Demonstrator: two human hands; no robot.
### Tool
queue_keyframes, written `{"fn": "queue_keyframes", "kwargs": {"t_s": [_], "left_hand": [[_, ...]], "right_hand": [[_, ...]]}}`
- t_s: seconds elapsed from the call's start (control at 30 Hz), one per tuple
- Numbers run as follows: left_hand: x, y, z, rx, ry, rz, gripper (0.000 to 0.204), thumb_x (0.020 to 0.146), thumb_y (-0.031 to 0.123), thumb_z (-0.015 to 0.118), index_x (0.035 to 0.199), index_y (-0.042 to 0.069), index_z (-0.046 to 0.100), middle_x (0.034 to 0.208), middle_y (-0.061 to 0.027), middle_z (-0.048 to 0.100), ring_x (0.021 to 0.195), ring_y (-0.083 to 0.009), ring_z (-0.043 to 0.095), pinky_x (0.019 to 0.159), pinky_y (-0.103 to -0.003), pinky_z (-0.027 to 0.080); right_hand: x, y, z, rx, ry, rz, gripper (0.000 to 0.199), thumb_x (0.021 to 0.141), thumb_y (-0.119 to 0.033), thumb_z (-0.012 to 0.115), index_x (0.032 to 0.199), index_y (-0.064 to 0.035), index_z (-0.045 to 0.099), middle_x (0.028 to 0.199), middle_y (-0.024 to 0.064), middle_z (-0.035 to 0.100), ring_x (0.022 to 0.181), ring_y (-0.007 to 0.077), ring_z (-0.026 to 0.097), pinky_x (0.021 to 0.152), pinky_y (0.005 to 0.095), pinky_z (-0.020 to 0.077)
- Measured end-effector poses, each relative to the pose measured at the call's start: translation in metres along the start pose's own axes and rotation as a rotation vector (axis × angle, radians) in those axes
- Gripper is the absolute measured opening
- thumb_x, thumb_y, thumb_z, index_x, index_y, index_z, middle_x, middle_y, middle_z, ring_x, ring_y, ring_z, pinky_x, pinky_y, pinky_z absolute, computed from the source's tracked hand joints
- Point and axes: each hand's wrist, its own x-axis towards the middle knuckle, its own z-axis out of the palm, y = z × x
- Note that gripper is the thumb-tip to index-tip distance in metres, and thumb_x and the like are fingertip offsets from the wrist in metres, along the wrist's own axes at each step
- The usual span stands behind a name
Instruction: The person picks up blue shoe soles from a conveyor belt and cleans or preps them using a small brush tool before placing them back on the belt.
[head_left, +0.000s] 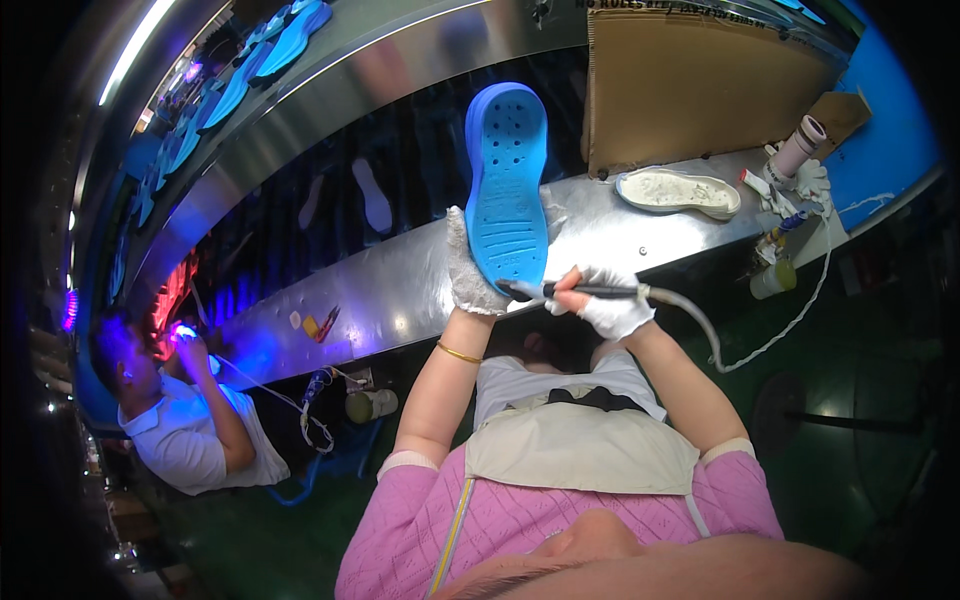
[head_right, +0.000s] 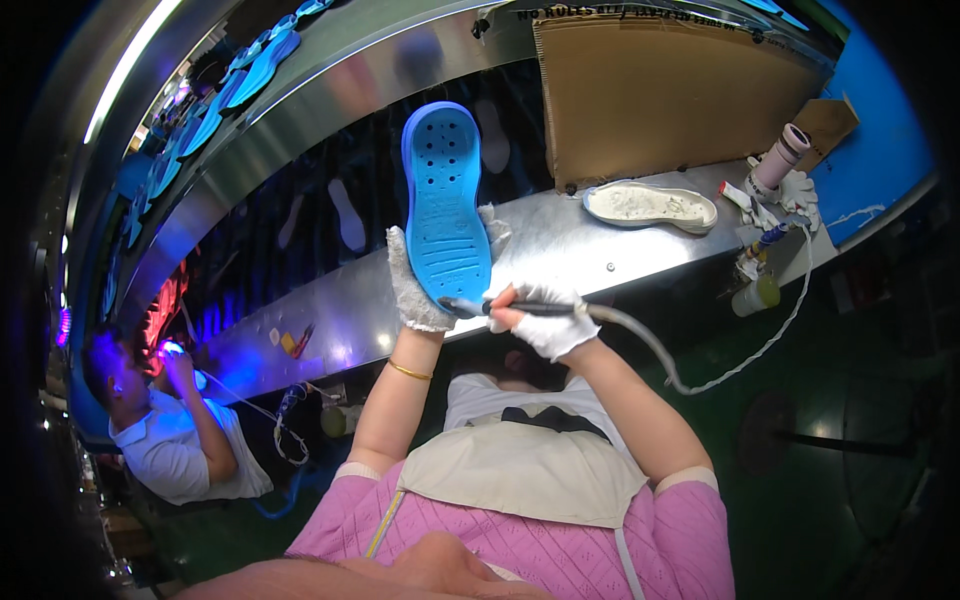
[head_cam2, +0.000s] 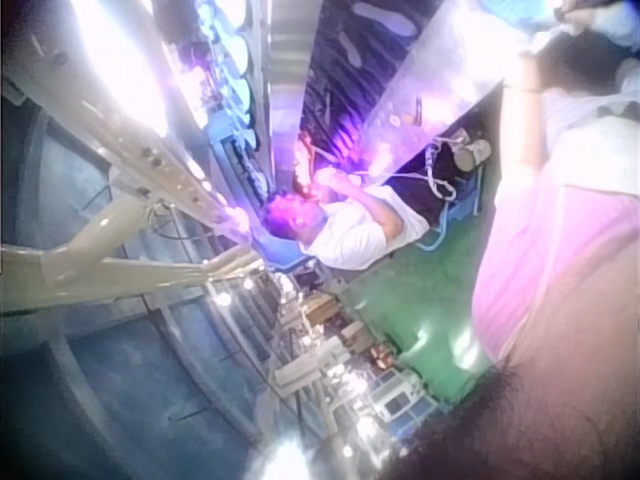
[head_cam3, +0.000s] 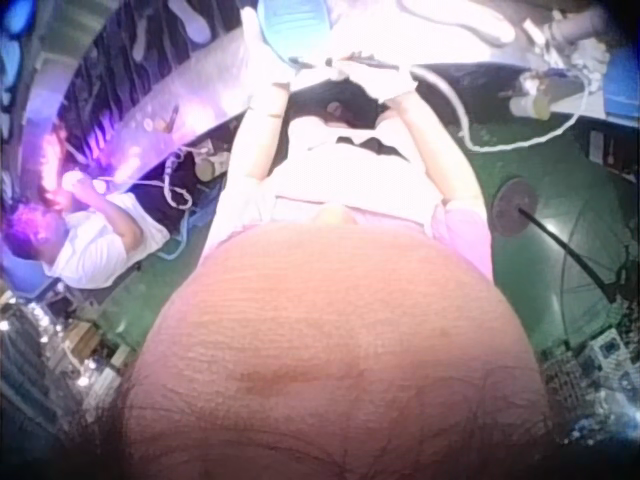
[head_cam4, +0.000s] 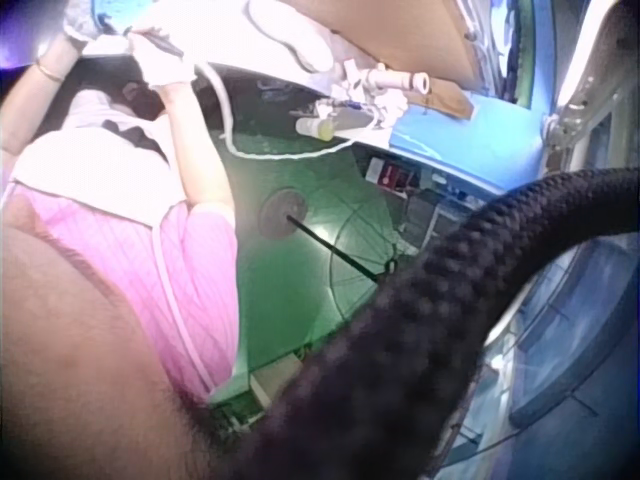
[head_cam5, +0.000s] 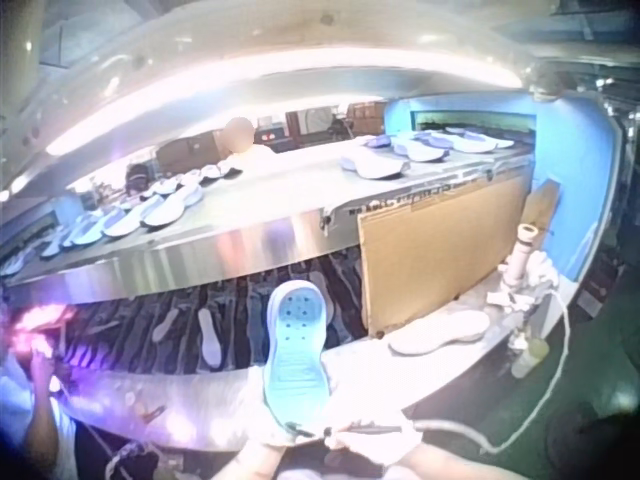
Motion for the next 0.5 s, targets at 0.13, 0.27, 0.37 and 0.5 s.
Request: {"fn": "queue_keyframes", "kwargs": {"t_s": [0.13,0.27,0.37,0.5], "left_hand": [[0.008,0.009,-0.001,0.03,-0.047,-0.055,0.081,0.081,0.063,0.042,0.134,0.002,0.033,0.131,-0.0239,0.04,0.12,-0.0408,0.04,0.105,-0.051,0.028],[0.008,0.019,-0.009,-0.016,-0.046,-0.049,0.079,0.082,0.061,0.041,0.134,0.003,0.034,0.132,-0.0257,0.038,0.121,-0.04,0.038,0.105,-0.051,0.028],[0.009,0.023,-0.009,0.064,-0.038,-0.063,0.078,0.083,0.061,0.041,0.134,0.002,0.035,0.13,-0.0248,0.041,0.12,-0.0387,0.041,0.105,-0.05,0.029],[0.009,0.026,-0.001,0.113,0.008,-0.156,0.071,0.085,0.057,0.041,0.128,0.0,0.041,0.122,-0.0223,0.049,0.11,-0.0349,0.05,0.099,-0.048,0.037]], "right_hand": [[-0.004,0.006,0.0,-0.104,-0.051,-0.035,0.009,0.078,-0.003,0.063,0.087,-0.0019,0.062,0.075,0.0047,0.064,0.071,0.0104,0.06,0.067,0.0238,0.0482],[-0.015,0.009,0.002,0.115,-0.135,0.015,0.01,0.076,0.001,0.064,0.085,0.0016,0.059,0.077,0.0116,0.064,0.07,0.0172,0.064,0.067,0.0277,0.051],[-0.012,-0.003,0.0,0.098,-0.064,-0.045,0.007,0.078,0.0,0.062,0.083,-0.0009,0.058,0.074,0.0069,0.062,0.07,0.0127,0.062,0.065,0.0247,0.0501],[0.007,-0.023,0.009,-0.307,-0.023,-0.393,0.011,0.071,0.001,0.065,0.08,-0.0035,0.059,0.081,0.0089,0.062,0.069,0.0154,0.059,0.064,0.0251,0.0471]]}}
